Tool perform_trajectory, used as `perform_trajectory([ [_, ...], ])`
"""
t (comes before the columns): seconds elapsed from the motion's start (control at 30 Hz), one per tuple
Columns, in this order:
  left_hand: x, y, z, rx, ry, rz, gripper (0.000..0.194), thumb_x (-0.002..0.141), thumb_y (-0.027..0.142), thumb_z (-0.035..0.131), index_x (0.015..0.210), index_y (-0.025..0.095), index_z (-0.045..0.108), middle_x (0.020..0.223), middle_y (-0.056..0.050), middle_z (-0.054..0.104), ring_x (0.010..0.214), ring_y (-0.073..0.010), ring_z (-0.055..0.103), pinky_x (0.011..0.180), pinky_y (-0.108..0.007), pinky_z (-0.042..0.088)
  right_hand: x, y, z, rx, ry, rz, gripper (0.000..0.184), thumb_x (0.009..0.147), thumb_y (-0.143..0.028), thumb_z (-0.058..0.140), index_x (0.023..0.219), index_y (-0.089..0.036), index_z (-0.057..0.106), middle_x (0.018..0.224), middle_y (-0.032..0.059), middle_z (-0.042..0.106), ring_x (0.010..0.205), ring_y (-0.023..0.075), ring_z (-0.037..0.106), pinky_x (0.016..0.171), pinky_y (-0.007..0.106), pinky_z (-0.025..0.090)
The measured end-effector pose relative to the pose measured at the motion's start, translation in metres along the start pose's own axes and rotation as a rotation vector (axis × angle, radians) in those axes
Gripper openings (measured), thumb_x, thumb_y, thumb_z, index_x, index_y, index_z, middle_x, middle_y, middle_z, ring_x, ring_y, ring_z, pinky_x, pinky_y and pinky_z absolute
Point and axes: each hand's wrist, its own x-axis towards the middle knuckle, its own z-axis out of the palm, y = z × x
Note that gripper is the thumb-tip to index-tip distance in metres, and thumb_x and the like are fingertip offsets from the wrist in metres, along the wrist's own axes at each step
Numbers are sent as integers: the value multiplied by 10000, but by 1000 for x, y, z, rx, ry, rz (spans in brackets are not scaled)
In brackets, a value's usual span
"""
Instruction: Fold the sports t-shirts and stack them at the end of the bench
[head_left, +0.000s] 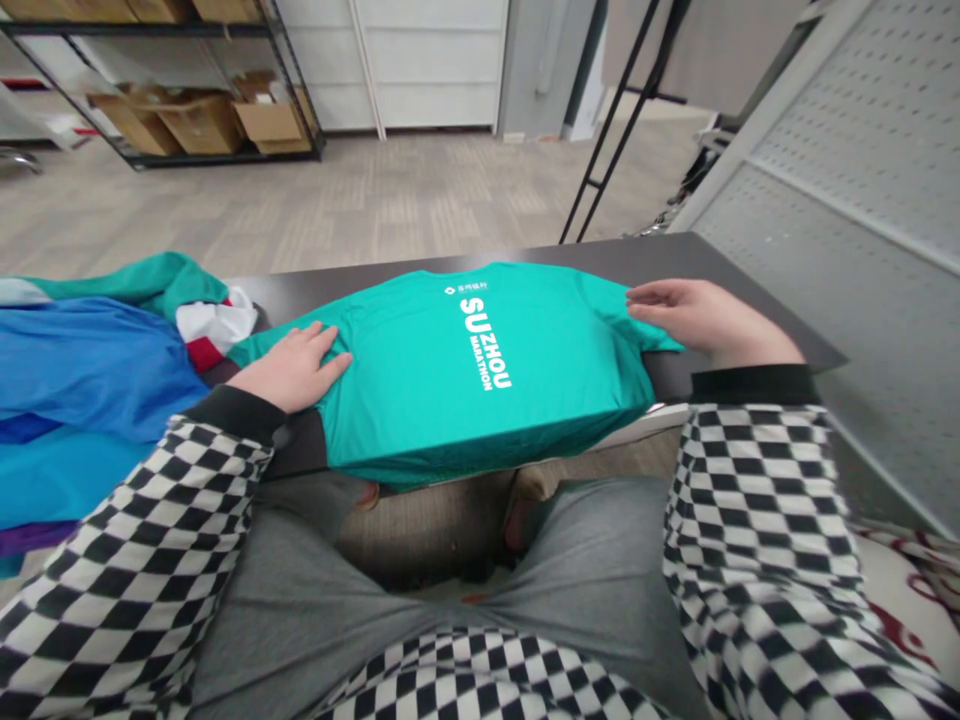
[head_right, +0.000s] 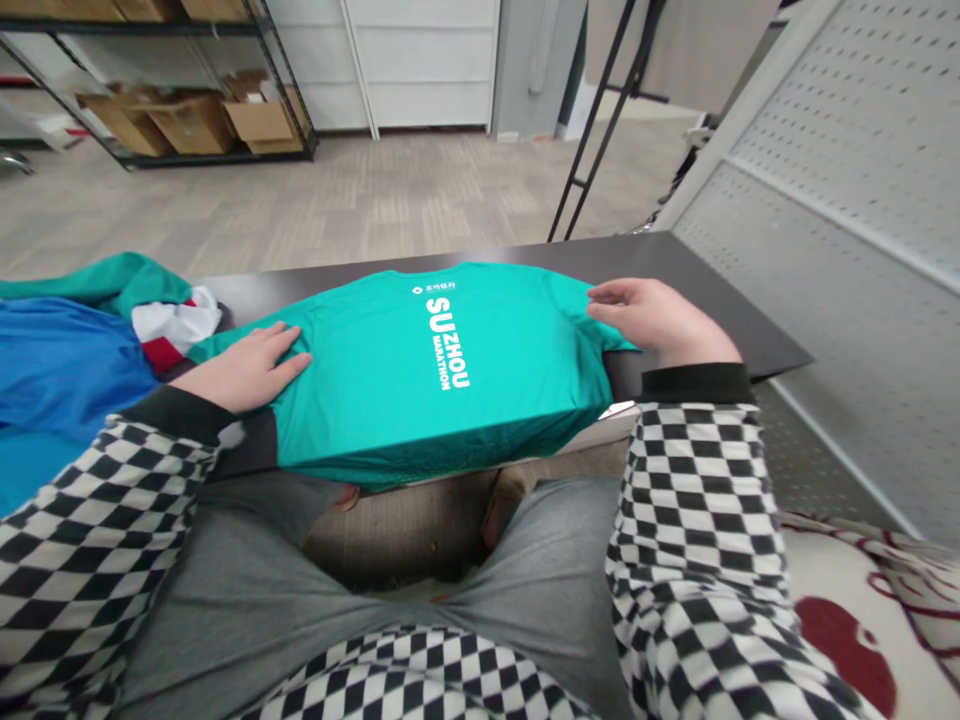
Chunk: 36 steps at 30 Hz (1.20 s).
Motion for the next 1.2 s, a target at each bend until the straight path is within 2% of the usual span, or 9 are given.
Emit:
perform_trajectory([
  [0.13,0,-16,2,-8,59,8,817,1125,635,305,1688,73,490,1749,-216,497,1693,-357,375,1390,-500,284,8,0,14,-135,-44,65,471,961,-471,826,1340,-192,812,1239,143,839,1128,349,771,1139,502,583],
  [0.27,0,-22,9,34,24,-32,841,1121,631,304,1703,48,472,1751,-242,484,1705,-383,344,1391,-523,267,9,-13,41,-150,-11,-67,502,1018,-499,710,1426,-215,782,1419,128,793,1299,370,733,1234,505,527],
  [0.37,-3,-11,15,52,17,-120,891,1104,671,289,1764,82,399,1811,-242,395,1711,-429,318,1377,-591,279,12,-25,70,-198,-86,-155,660,1061,-605,589,1611,-247,653,1693,113,608,1574,387,552,1346,558,412],
  [0.47,-4,5,16,39,17,-235,879,1109,685,243,1811,162,327,1875,-193,279,1714,-480,282,1347,-696,287,19,-27,89,-325,-149,-138,785,1083,-705,467,1734,-268,500,1852,122,363,1712,430,326,1373,714,271],
  [0.63,8,22,12,-12,17,-246,873,1120,710,229,1835,211,270,1909,-126,186,1753,-446,186,1395,-679,191,43,-4,89,-414,-145,-90,852,1100,-746,298,1783,-251,413,1883,122,279,1737,432,251,1372,736,225],
  [0.8,21,23,9,-91,22,-232,864,1123,714,259,1817,204,327,1902,-160,197,1764,-405,180,1400,-662,185,59,16,82,-441,-120,-63,894,1088,-753,265,1795,-221,392,1883,144,268,1730,448,259,1355,765,230],
  [1.0,11,-22,10,-62,-18,-262,837,1127,679,304,1815,202,321,1894,-190,216,1756,-419,202,1379,-671,214,55,11,83,-522,-119,-46,845,1112,-713,251,1811,-247,348,1888,111,271,1734,407,272,1370,716,268],
  [1.1,10,-54,11,-71,63,-278,771,1121,547,368,1744,97,429,1816,-258,371,1712,-407,319,1372,-575,286,53,8,83,-503,-110,-42,872,1107,-740,233,1806,-236,365,1886,122,269,1732,414,275,1374,720,249],
  [1.2,11,-72,13,-108,203,-288,652,1072,437,445,1533,15,632,1588,-290,609,1550,-385,528,1327,-478,379,53,9,83,-488,-102,-38,895,1097,-763,226,1805,-233,368,1884,127,270,1734,423,268,1371,731,246],
])
